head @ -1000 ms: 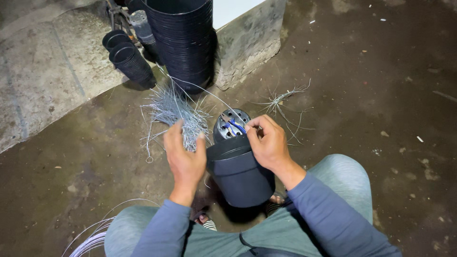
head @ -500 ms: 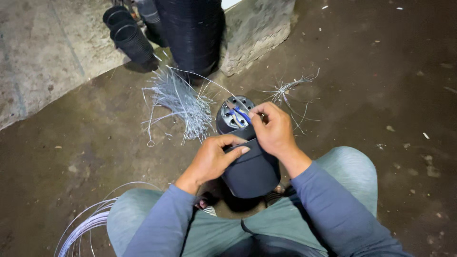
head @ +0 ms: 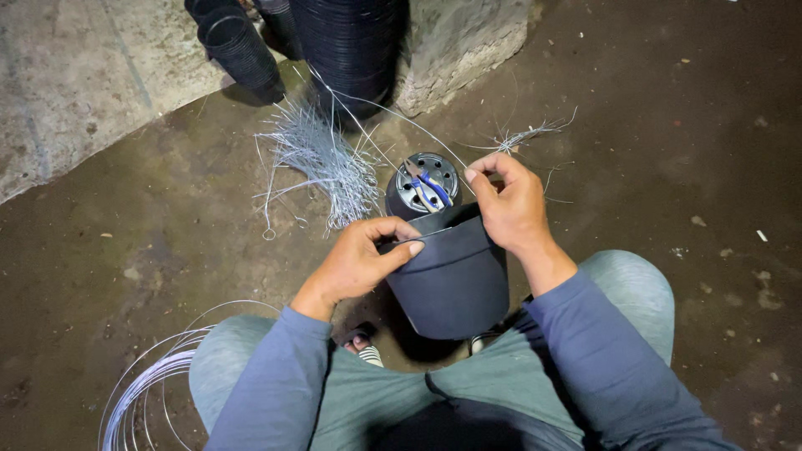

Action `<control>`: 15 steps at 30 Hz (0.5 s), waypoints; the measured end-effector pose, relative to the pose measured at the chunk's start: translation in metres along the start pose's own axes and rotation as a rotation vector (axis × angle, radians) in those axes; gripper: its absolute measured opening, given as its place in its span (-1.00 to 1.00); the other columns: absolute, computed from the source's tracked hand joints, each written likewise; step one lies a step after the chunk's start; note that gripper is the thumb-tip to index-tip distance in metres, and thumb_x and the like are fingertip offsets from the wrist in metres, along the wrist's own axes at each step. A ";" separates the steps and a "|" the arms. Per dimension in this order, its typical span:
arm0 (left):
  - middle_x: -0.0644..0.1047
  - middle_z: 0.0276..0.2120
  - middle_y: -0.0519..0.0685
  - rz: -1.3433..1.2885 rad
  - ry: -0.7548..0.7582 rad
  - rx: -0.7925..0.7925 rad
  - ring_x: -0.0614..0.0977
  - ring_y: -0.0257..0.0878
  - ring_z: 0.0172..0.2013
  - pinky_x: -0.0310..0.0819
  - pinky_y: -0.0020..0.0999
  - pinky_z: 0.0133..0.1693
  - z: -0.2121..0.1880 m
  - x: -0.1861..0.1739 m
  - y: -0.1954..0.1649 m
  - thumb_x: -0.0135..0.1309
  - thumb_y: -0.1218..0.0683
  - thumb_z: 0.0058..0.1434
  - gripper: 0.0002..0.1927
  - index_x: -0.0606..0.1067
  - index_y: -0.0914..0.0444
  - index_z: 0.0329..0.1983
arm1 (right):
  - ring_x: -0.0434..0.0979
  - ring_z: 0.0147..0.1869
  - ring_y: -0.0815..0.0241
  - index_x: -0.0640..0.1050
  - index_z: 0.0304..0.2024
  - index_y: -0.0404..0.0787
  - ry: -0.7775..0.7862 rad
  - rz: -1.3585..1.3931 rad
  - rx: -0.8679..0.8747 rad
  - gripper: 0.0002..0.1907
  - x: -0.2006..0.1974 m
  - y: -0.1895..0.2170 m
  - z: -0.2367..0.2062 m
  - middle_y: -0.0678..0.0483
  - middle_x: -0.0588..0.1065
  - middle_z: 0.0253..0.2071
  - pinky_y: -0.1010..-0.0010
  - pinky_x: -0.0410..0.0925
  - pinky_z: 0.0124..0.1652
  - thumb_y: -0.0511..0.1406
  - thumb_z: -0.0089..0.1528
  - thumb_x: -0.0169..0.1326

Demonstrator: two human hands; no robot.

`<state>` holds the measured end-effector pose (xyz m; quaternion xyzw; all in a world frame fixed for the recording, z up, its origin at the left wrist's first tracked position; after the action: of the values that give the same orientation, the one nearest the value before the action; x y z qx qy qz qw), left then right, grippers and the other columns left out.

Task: The person sits on the floor and assembles black plastic plant pots by inserting metal wire through holes in the pot base and bending the wire ends to secure them. The person handles multiple pots one at a time, using pliers to cut and bend the wire.

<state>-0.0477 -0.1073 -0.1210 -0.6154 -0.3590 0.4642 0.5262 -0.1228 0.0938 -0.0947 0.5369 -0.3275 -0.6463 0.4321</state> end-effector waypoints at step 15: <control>0.69 -0.20 -0.09 -0.002 0.143 -0.048 0.63 -0.38 -0.16 0.55 -0.41 -0.05 -0.115 -0.136 0.074 0.27 0.14 0.17 -0.72 0.64 0.31 -0.06 | 0.45 -0.28 0.46 0.61 -0.22 -0.26 0.042 0.040 -0.024 -0.90 0.177 0.008 -0.053 0.21 0.55 -0.35 0.56 0.34 -0.25 -0.33 0.31 0.18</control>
<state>0.0156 -0.2846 -0.1658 -0.6592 -0.3321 0.4099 0.5359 -0.0781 -0.0685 -0.1716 0.5382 -0.3212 -0.6301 0.4584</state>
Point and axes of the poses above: each hand's wrist, its own z-axis towards the middle knuckle, its own x-axis out of the palm, y = z × x, the point moved 9 cm from there along z, towards the middle knuckle
